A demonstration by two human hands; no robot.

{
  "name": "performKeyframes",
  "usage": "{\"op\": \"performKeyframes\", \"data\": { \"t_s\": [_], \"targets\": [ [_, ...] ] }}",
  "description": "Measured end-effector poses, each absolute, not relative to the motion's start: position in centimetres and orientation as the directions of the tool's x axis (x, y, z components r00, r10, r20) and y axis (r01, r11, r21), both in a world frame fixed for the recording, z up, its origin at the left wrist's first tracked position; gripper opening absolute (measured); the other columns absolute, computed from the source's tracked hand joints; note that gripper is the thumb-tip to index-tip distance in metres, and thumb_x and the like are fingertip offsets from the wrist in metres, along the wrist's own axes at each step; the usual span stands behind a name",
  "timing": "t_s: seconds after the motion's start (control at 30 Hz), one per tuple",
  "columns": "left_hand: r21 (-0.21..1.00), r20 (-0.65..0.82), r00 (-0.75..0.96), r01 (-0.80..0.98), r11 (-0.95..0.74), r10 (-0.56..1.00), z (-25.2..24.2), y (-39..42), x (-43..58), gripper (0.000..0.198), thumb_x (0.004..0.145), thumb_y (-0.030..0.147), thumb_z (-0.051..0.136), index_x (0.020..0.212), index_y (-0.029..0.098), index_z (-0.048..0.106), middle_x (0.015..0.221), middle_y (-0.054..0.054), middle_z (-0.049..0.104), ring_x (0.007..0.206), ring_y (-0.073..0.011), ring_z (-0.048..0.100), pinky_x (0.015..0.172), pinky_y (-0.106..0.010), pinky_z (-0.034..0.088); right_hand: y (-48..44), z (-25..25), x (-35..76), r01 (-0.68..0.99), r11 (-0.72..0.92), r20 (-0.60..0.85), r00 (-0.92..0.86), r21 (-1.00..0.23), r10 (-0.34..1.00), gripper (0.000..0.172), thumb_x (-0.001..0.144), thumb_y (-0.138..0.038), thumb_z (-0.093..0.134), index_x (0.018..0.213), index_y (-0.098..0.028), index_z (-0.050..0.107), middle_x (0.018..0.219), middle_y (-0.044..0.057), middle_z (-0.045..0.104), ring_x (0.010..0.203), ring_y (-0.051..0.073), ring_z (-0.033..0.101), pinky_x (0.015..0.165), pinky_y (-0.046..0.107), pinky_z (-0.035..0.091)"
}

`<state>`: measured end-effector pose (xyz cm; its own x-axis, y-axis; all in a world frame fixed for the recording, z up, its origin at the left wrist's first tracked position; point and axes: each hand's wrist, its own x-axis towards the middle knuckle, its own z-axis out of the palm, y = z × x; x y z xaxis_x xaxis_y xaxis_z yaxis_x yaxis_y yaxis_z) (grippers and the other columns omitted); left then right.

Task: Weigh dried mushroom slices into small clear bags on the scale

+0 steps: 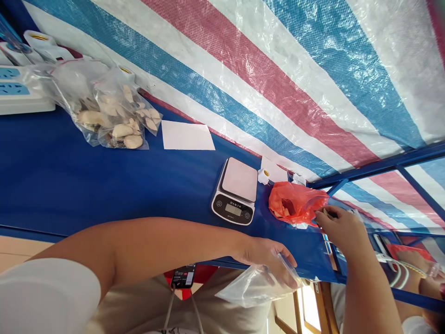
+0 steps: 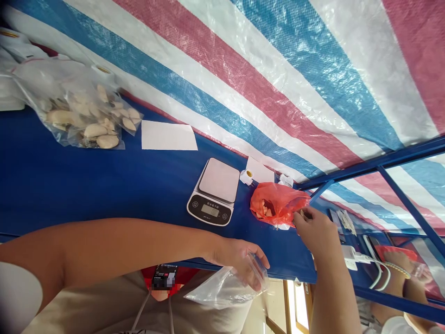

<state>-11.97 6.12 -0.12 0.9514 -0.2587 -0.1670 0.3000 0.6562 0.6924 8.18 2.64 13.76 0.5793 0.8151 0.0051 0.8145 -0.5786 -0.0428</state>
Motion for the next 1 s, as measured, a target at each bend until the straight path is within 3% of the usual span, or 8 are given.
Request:
{"op": "performKeyframes", "data": {
  "t_s": [0.1, 0.2, 0.27, 0.5, 0.8, 1.0],
  "targets": [
    [0.68, -0.167, 0.953, 0.297, 0.67, -0.253, -0.1, 6.1, -12.0, 0.089, 0.029, -0.004, 0.092, 0.107, 0.023, 0.059, 0.092, 0.003, 0.071, 0.089, -0.0138, 0.068, 0.08, -0.028, 0.058, 1.5, 14.3, 6.9, 0.802, -0.544, -0.042, 0.552, -0.248, 0.833, 0.026, 0.082, -0.049, 0.066, 0.075, -0.024, 0.066, 0.056, -0.001, 0.059, 0.056, 0.018, 0.054, 0.055, 0.031, 0.041],
    [0.667, -0.155, 0.963, 0.267, 0.695, -0.221, -0.3, 6.0, -12.1, 0.089, 0.033, -0.001, 0.094, 0.111, 0.023, 0.058, 0.094, 0.003, 0.071, 0.091, -0.0138, 0.068, 0.082, -0.029, 0.057, 0.3, 14.7, 6.0, 0.69, -0.515, -0.209, 0.481, -0.508, 0.851, 0.039, 0.082, -0.059, 0.073, 0.094, -0.023, 0.071, 0.061, -0.001, 0.057, 0.051, 0.015, 0.049, 0.044, 0.026, 0.035],
    [0.664, -0.157, 0.966, 0.259, 0.701, -0.207, -0.3, 6.0, -12.2, 0.089, 0.034, 0.001, 0.095, 0.112, 0.023, 0.058, 0.096, 0.002, 0.071, 0.092, -0.0137, 0.068, 0.083, -0.029, 0.056, -0.2, 14.8, 5.5, 0.616, -0.527, -0.306, 0.434, -0.586, 0.847, 0.047, 0.08, -0.064, 0.076, 0.101, -0.023, 0.072, 0.062, -0.002, 0.056, 0.048, 0.014, 0.047, 0.038, 0.024, 0.032],
    [0.677, -0.192, 0.969, 0.247, 0.693, -0.157, 0.5, 5.7, -12.7, 0.091, 0.031, 0.002, 0.095, 0.111, 0.022, 0.057, 0.094, 0.004, 0.07, 0.093, -0.0137, 0.066, 0.087, -0.03, 0.053, -0.6, 14.4, 4.0, 0.573, -0.514, -0.327, 0.402, -0.638, 0.855, 0.047, 0.078, -0.066, 0.079, 0.094, -0.022, 0.073, 0.06, -0.001, 0.056, 0.047, 0.013, 0.045, 0.036, 0.022, 0.031],
    [0.661, -0.19, 0.977, 0.203, 0.722, -0.101, 0.5, 5.5, -12.6, 0.095, 0.025, 0.004, 0.095, 0.11, 0.022, 0.056, 0.093, 0.004, 0.071, 0.091, -0.0159, 0.067, 0.091, -0.034, 0.05, -1.9, 14.1, 2.9, 0.562, -0.53, -0.489, 0.238, -0.636, 0.839, 0.043, 0.083, -0.064, 0.077, 0.091, -0.022, 0.074, 0.059, -0.002, 0.055, 0.047, 0.01, 0.045, 0.038, 0.019, 0.028],
    [0.702, -0.157, 0.986, 0.152, 0.696, -0.057, 0.1, 5.2, -12.6, 0.089, 0.03, 0.011, 0.097, 0.108, 0.021, 0.057, 0.098, 0.003, 0.069, 0.09, -0.0141, 0.065, 0.091, -0.034, 0.049, -2.1, 13.2, 2.8, 0.593, -0.548, -0.536, 0.219, -0.59, 0.815, 0.048, 0.085, -0.066, 0.073, 0.098, -0.02, 0.074, 0.059, -0.002, 0.056, 0.046, 0.01, 0.045, 0.04, 0.021, 0.031]
  ]
}}
